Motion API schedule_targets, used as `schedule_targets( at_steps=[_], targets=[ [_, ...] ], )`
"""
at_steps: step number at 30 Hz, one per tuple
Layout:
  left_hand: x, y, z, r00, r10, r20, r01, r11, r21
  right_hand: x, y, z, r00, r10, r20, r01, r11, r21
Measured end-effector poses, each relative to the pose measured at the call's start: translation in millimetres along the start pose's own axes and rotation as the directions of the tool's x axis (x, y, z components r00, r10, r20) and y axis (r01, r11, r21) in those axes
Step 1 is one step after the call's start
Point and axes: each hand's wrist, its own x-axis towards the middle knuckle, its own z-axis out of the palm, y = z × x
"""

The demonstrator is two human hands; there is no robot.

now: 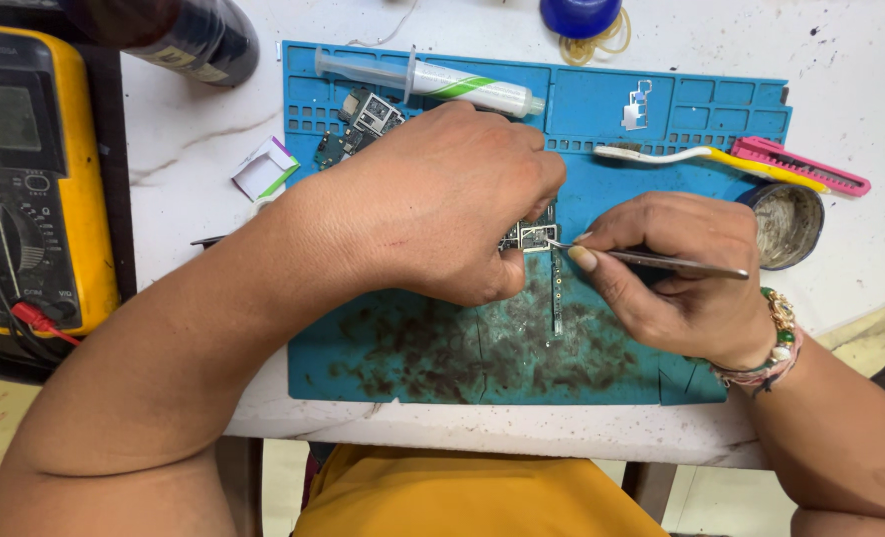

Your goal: The person works on a circuit board using tweezers and a soldering iron to apply and remove small components.

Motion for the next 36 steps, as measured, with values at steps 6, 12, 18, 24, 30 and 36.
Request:
schedule_targets(
  at_steps=[6,12,18,24,30,36],
  targets=[
    [-1.8,2.8,2.3,0.999,-0.035,0.026,0.035,0.999,-0.007,-4.3,0.0,0.7,1.0,-0.001,0.002,0.001,1.0,-0.02],
    [-2.5,1.2,2.0,1.0,-0.006,0.003,0.006,1.0,0.02,-3.4,2.9,-0.1,1.0,0.005,0.017,-0.005,1.0,0.006],
    [-0.1,4.7,-1.4,0.996,-0.074,0.051,0.073,0.997,0.021,-1.0,6.0,-0.4,1.0,-0.006,0.005,0.006,0.999,0.033],
    [0.0,2.2,2.8,1.0,-0.018,0.002,0.018,0.999,0.039,-2.2,5.4,-0.2,0.999,-0.027,0.017,0.027,1.0,0.015],
    [-0.9,0.2,3.8,1.0,-0.008,-0.008,0.008,0.999,0.031,-1.9,5.2,-0.7,1.0,0.009,0.026,-0.01,1.0,0.021],
    [-0.6,0.6,3.1,1.0,-0.003,-0.018,0.004,0.999,0.035,-0.9,5.1,-0.4,1.0,-0.002,0.03,0.001,0.999,0.033]
  ],
)
